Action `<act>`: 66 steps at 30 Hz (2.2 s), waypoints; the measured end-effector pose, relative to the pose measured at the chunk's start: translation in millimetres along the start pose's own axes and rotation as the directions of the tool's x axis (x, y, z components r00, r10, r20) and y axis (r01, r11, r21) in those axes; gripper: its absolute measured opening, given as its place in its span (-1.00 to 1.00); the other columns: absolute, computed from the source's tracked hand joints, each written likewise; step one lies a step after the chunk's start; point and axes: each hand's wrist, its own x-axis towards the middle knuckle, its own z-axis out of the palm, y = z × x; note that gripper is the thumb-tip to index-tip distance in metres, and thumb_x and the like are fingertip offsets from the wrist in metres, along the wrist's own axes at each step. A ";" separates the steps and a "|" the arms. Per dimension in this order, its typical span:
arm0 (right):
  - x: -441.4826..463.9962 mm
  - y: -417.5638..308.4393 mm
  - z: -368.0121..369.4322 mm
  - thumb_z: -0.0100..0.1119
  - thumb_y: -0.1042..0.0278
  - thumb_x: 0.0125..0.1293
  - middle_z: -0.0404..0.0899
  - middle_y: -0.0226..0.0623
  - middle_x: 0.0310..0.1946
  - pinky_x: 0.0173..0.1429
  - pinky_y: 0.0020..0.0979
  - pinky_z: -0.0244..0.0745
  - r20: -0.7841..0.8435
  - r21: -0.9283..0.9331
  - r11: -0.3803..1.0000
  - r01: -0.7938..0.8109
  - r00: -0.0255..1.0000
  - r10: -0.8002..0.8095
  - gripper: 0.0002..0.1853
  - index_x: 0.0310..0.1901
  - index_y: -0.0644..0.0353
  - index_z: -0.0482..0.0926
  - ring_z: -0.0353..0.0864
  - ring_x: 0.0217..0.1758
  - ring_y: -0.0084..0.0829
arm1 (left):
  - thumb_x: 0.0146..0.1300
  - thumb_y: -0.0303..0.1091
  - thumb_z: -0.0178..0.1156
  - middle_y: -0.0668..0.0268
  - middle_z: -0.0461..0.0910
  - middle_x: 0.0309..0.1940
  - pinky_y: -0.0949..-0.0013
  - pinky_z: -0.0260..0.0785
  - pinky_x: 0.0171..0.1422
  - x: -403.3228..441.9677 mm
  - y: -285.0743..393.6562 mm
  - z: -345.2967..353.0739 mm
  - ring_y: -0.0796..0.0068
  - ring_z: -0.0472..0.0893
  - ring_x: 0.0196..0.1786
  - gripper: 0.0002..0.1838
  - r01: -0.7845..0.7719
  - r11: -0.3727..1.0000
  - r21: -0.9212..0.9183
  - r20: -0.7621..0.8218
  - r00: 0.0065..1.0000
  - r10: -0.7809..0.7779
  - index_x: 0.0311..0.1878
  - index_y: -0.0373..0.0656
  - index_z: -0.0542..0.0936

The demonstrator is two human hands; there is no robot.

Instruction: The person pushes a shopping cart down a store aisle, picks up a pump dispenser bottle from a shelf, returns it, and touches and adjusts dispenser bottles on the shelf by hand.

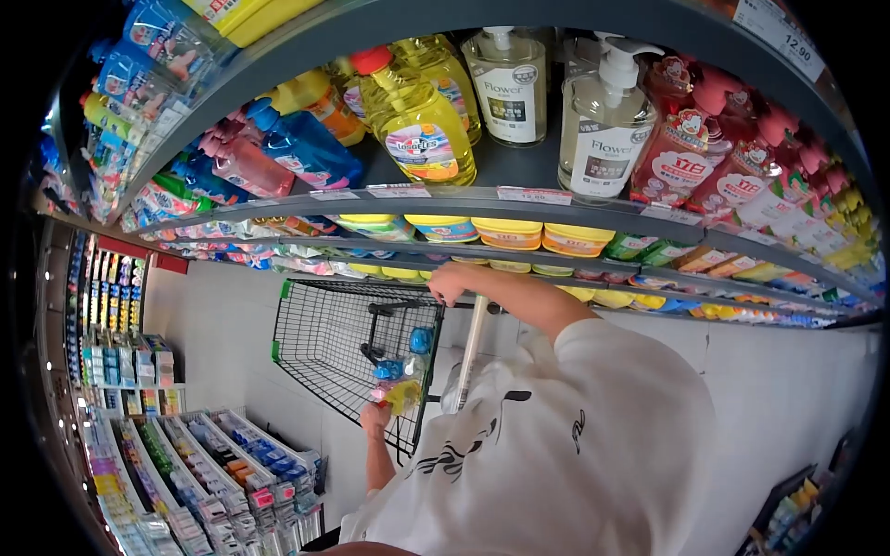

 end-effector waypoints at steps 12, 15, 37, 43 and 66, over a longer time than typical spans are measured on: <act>43.7 -6.3 0.7 0.41 0.23 -0.14 0.74 -0.31 -0.31 -0.15 -0.18 0.56 -0.025 0.019 0.995 0.097 0.995 -0.097 -0.64 -0.20 0.02 0.77 0.70 -0.20 -0.24 | 0.02 0.00 0.33 0.22 0.63 -0.69 0.24 0.52 -0.29 -45.0 8.2 -221.6 0.30 0.67 -0.54 -0.62 -0.122 0.982 -0.147 -0.079 0.991 0.111 -0.53 -0.18 0.73; 49.5 -4.4 7.0 0.41 0.17 -0.08 0.74 -0.33 -0.30 -0.14 -0.17 0.55 -0.026 -0.007 0.995 0.098 0.995 -0.098 -0.64 -0.17 0.00 0.77 0.70 -0.18 -0.24 | 0.05 -0.10 0.35 0.26 0.56 -0.77 0.30 0.43 -0.40 -79.4 26.8 -278.7 0.43 0.58 -0.64 -0.67 -0.154 0.964 -0.216 -0.155 0.980 0.122 -0.56 -0.21 0.71; -14.5 -35.2 9.4 0.26 0.34 0.14 0.59 0.03 -0.02 0.17 -0.15 0.48 -0.272 0.295 0.954 -0.046 0.953 0.130 -0.54 0.14 0.06 0.56 0.56 0.07 0.00 | -0.04 0.01 0.33 0.29 0.60 -0.72 0.30 0.52 -0.33 5.5 24.2 -252.6 0.34 0.65 -0.58 -0.60 -0.150 0.985 -0.083 -0.084 0.986 0.143 -0.58 -0.21 0.68; -3.8 -26.2 19.4 0.29 0.35 0.12 0.64 0.01 -0.10 0.11 -0.15 0.49 -0.294 0.426 0.904 -0.028 0.941 0.168 -0.58 0.07 0.10 0.59 0.60 0.00 0.00 | -0.03 -0.05 0.35 -0.04 0.68 -0.28 0.07 0.55 -0.08 41.0 -1.5 -179.2 0.00 0.68 -0.18 -0.58 -0.097 0.995 0.037 -0.006 0.995 0.097 -0.31 -0.27 0.68; 14.1 -40.7 9.0 0.30 0.41 0.16 0.60 0.03 -0.08 0.10 -0.17 0.49 -0.135 0.429 0.885 -0.179 0.956 0.259 -0.50 0.18 0.01 0.49 0.58 0.01 -0.03 | 0.08 -0.26 0.23 0.02 0.69 -0.36 0.05 0.56 -0.13 91.8 -41.3 8.4 0.01 0.69 -0.26 -0.80 -0.141 0.988 -0.067 0.099 0.984 0.147 -0.38 -0.22 0.65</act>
